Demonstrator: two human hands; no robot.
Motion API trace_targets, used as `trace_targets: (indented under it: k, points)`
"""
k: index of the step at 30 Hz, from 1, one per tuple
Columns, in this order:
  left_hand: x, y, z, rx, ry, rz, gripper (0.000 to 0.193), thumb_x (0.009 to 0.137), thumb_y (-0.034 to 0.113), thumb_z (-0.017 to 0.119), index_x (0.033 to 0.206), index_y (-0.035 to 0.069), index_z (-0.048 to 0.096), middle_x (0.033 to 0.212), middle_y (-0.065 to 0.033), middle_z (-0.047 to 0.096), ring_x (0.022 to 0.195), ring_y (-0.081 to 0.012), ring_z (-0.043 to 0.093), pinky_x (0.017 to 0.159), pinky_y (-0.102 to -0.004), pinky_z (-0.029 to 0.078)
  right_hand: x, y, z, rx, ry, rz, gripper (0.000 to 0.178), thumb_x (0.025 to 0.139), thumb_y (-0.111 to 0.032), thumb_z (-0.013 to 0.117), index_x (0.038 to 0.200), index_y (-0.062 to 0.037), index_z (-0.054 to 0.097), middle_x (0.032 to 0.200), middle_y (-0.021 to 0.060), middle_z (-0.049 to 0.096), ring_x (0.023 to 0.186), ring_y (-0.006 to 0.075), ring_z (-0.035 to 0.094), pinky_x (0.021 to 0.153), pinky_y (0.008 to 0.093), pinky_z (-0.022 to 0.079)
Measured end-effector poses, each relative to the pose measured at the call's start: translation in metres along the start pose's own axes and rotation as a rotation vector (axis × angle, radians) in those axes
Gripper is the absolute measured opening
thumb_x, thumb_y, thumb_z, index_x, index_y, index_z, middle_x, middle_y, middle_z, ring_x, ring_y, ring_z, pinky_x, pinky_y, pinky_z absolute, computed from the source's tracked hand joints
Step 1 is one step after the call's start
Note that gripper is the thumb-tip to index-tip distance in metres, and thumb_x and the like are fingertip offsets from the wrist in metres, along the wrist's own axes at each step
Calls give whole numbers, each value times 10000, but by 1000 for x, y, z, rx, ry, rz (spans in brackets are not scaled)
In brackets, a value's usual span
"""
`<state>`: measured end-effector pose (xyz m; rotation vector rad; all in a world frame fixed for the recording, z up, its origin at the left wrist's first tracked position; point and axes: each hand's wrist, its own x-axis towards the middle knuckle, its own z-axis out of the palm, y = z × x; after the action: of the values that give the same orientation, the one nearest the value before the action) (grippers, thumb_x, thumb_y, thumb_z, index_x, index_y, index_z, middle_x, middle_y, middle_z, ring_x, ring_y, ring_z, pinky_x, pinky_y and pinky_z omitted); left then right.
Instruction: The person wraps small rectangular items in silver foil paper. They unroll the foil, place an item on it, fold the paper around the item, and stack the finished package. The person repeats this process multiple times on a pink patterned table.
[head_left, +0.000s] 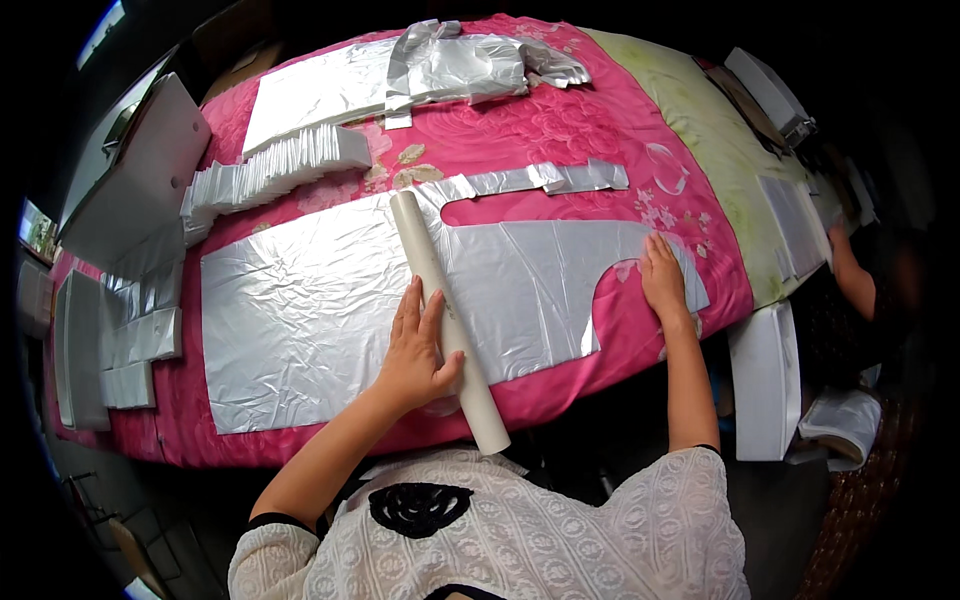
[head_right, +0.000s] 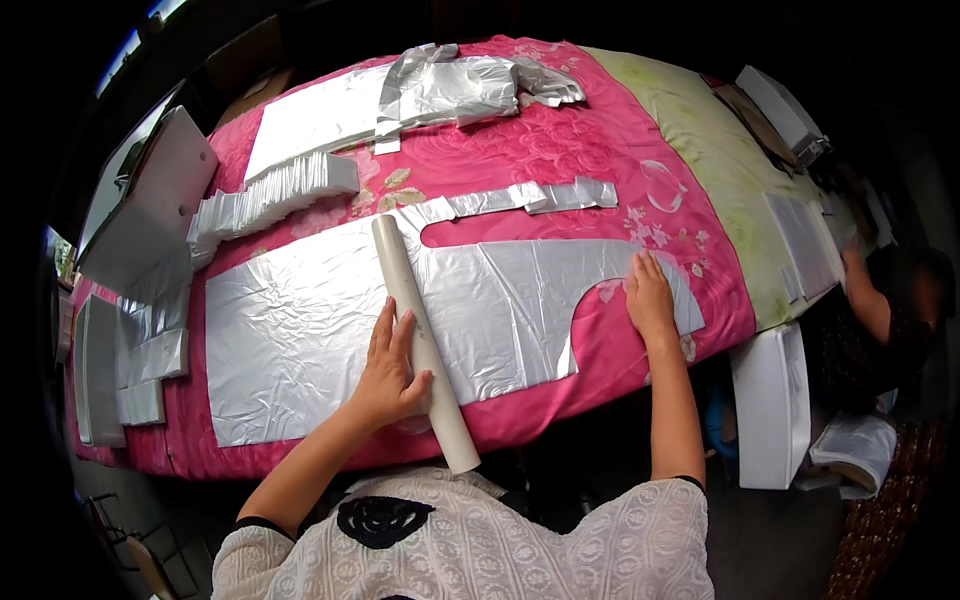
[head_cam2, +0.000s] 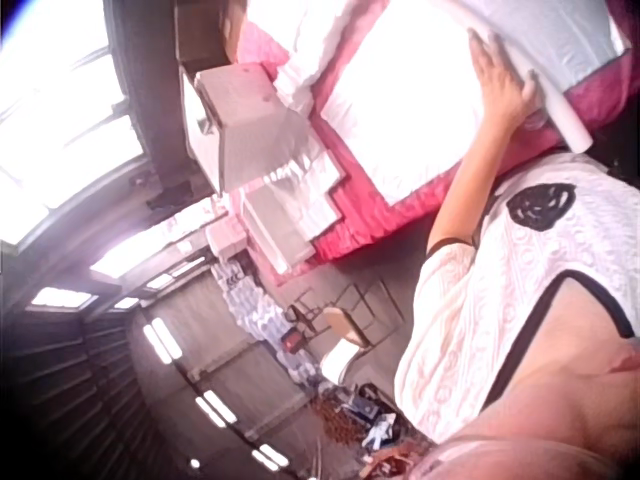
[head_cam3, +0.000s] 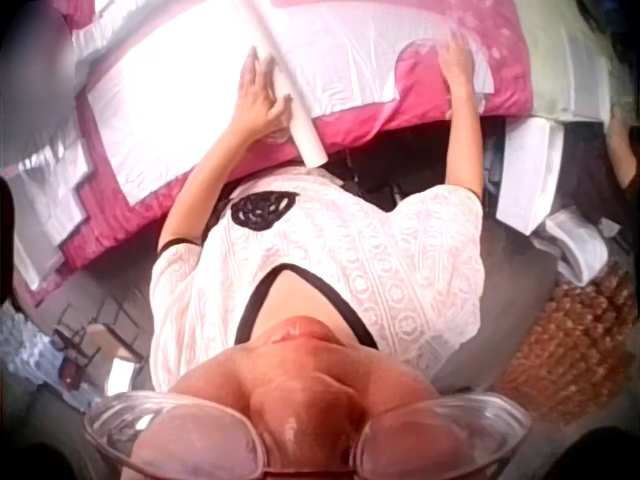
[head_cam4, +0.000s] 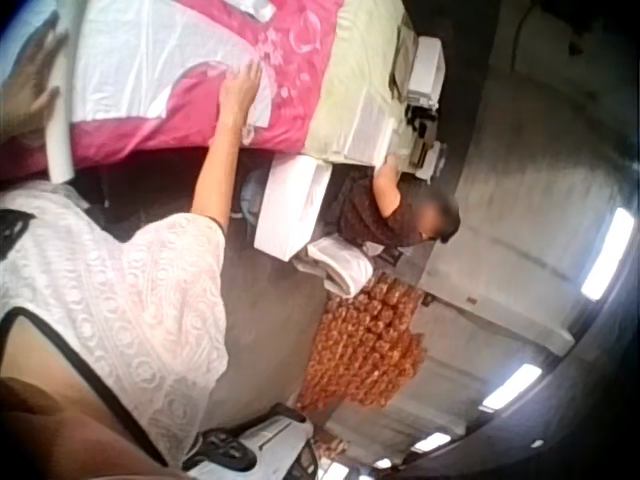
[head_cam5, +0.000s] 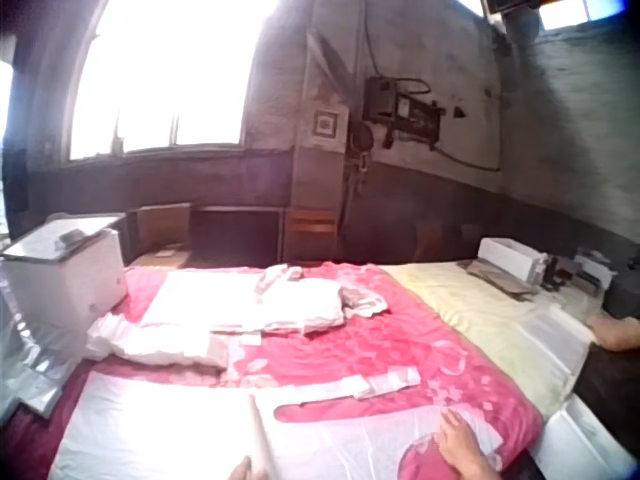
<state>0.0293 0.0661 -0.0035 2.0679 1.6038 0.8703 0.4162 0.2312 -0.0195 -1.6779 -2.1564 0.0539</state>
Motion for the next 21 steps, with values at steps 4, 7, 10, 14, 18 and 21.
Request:
trace_targets:
  k: [4,7,10,14,18,21]
  points:
    - [0,1,2,6,-5,11,790,721,313,578,1372,11,248,1433,-298,94,1324,-444,139,1070,-481,168,-14,51,-13,-49,148,182,332,853,-142,485,1135,12,569,1171,188,558,1125,305,507,956,356,397]
    - [1,2,2,12,-8,24,787,723,316,579,1369,8,252,1434,-294,99,1321,-443,146,1068,-482,170,-17,49,-15,-83,237,147,243,822,-118,537,1031,-23,615,1027,155,625,985,279,586,844,360,457]
    - [3,3,1,24,-10,45,784,730,316,578,1373,14,248,1439,-282,96,1324,-437,141,1069,-482,170,-11,15,-16,-47,323,142,137,794,-111,582,904,-40,622,883,125,649,840,262,625,721,366,484]
    - [0,5,-3,27,22,78,777,750,311,582,1380,17,234,1450,-262,81,1333,-428,121,1075,-481,161,-8,-98,-29,167,272,192,119,803,-130,584,884,-43,591,840,109,636,795,263,623,673,367,481]
    - [-3,11,-1,60,31,49,819,764,322,597,1388,-14,186,1450,-268,69,1338,-430,101,1080,-480,145,1,-91,-4,-42,389,104,272,831,-159,547,1051,-3,587,1076,168,602,1036,308,553,882,373,435]
    - [-4,5,7,29,10,10,859,770,317,599,1399,-28,128,1451,-277,54,1343,-433,83,1087,-471,134,-8,-4,21,-181,235,267,366,850,-179,510,1154,20,554,1234,194,518,1178,333,452,998,362,354]
